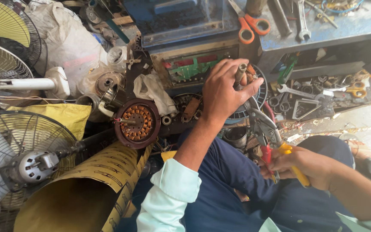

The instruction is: The person is sitting on the floor in a cluttered workshop, using pliers and a screwdriver to repair a fan motor stator. They repeatedly use the pliers to pull and adjust the copper windings on the stator core and use a screwdriver to manipulate the internal components.

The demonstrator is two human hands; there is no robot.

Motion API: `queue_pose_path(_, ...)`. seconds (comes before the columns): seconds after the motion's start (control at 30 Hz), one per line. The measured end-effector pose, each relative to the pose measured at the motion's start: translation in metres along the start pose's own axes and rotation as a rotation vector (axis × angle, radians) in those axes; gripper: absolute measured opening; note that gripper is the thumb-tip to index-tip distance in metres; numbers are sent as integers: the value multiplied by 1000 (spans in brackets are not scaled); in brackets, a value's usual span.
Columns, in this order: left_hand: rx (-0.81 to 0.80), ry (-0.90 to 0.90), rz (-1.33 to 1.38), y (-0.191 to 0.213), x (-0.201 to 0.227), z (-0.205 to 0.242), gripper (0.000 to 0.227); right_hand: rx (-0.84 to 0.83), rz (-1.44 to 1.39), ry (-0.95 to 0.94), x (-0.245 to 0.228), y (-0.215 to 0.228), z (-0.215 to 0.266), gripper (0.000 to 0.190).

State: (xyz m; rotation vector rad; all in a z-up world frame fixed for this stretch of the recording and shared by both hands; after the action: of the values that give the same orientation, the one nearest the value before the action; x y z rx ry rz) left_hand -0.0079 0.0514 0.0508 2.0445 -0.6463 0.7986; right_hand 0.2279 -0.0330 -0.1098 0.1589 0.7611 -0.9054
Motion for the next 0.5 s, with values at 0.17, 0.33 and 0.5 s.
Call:
queue_pose_path(0.17,31,50,1,2,-2,0,44,102,104,-61,-15,-4,14,30)
queue_pose_path(0.33,13,3,117,8,-3,-1,52,168,87,-28,-19,-9,12,26)
queue_pose_path(0.5,14,23,120,6,-7,-3,57,243,152,16,-14,-4,11,29)
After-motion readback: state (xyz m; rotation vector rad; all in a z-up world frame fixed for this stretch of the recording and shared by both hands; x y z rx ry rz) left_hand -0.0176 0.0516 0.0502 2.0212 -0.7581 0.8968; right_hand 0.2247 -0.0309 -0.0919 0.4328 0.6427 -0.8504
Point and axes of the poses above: each hand's wrist, its own z-axis away from the middle knuckle, its own y-axis out of the back of the hand, x = y × z, the point moved 8 cm from there along -z, towards the middle knuckle, and after that the axes turned 13 degrees about y, right-handed, at the moved point
